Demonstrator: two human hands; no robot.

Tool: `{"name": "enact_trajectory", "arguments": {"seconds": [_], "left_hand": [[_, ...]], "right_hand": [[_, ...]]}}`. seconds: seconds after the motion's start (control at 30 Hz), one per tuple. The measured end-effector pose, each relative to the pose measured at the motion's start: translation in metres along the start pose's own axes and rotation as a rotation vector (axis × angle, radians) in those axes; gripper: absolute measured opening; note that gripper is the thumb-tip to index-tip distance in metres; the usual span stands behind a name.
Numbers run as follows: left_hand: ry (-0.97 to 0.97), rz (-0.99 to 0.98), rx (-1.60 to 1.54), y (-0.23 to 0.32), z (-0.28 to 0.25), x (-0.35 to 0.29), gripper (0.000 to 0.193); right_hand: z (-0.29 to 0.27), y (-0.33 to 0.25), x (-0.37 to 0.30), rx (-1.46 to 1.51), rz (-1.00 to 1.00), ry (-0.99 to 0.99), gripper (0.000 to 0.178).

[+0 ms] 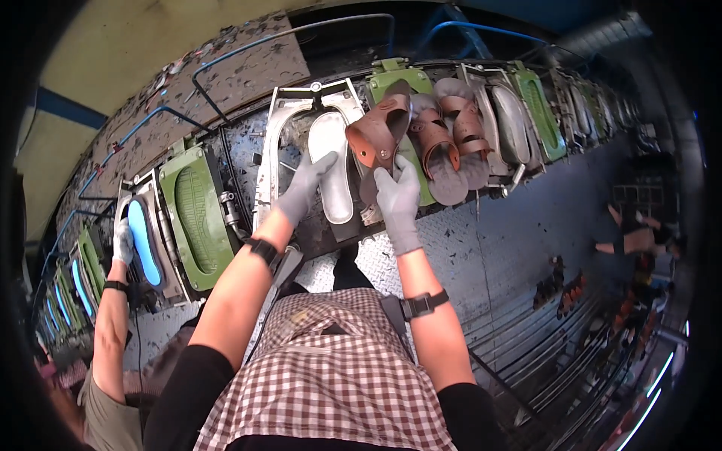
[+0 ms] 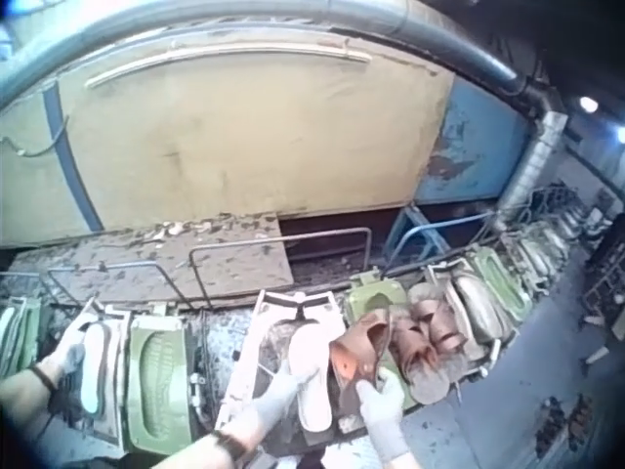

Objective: Operating a sole-attaching machine to press soles onto sandal uppers and organizing them on a rack.

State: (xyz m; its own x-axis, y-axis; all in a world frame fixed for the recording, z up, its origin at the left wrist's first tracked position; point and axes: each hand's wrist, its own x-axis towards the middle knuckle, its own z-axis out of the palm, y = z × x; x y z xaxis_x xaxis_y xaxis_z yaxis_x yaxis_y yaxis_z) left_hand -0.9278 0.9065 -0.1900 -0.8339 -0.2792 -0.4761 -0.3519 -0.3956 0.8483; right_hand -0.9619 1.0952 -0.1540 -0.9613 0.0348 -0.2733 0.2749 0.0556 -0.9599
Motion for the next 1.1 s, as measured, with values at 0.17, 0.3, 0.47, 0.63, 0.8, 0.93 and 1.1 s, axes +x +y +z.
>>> {"name": "enact_trajectory", "arguments": {"seconds": [0.17, 0.3, 0.47, 0.63, 0.8, 0.93, 1.1], "left_hand": [[-0.004, 0.003, -0.050, -0.033, 0.005, 0.006, 0.049], [0.030, 0.056, -0.213, -0.038, 0.024, -0.045, 0.049], [0.064, 0.119, 0.298, -0.040, 0.005, -0.050, 0.067], [-0.303, -0.216, 0.355, -0.043, 0.002, -0.107, 0.064], [-0.061, -0.445, -0.456, -0.066, 0.004, -0.121, 0.062], [0.145, -0.112, -0.601, -0.046, 0.011, -0.107, 0.052], [0.155, -0.082, -0.715, -0.051, -0.005, -0.043, 0.046]], "right_hand": [[-0.006, -0.044, 0.035, -0.278, -0.538, -0.118, 0.054], [0.023, -0.065, 0.054, -0.768, -0.570, -0.153, 0.046], [0.075, -0.062, 0.020, -1.126, -0.550, -0.659, 0.043], [0.070, -0.025, -0.015, -1.131, -0.482, -0.876, 0.031], [0.014, -0.003, -0.030, -0.917, -0.306, -1.006, 0.034], [0.031, -0.047, 0.002, -0.947, -0.343, -0.746, 0.046], [0.037, 0.037, 0.041, -0.701, -0.040, -0.865, 0.057]]}}
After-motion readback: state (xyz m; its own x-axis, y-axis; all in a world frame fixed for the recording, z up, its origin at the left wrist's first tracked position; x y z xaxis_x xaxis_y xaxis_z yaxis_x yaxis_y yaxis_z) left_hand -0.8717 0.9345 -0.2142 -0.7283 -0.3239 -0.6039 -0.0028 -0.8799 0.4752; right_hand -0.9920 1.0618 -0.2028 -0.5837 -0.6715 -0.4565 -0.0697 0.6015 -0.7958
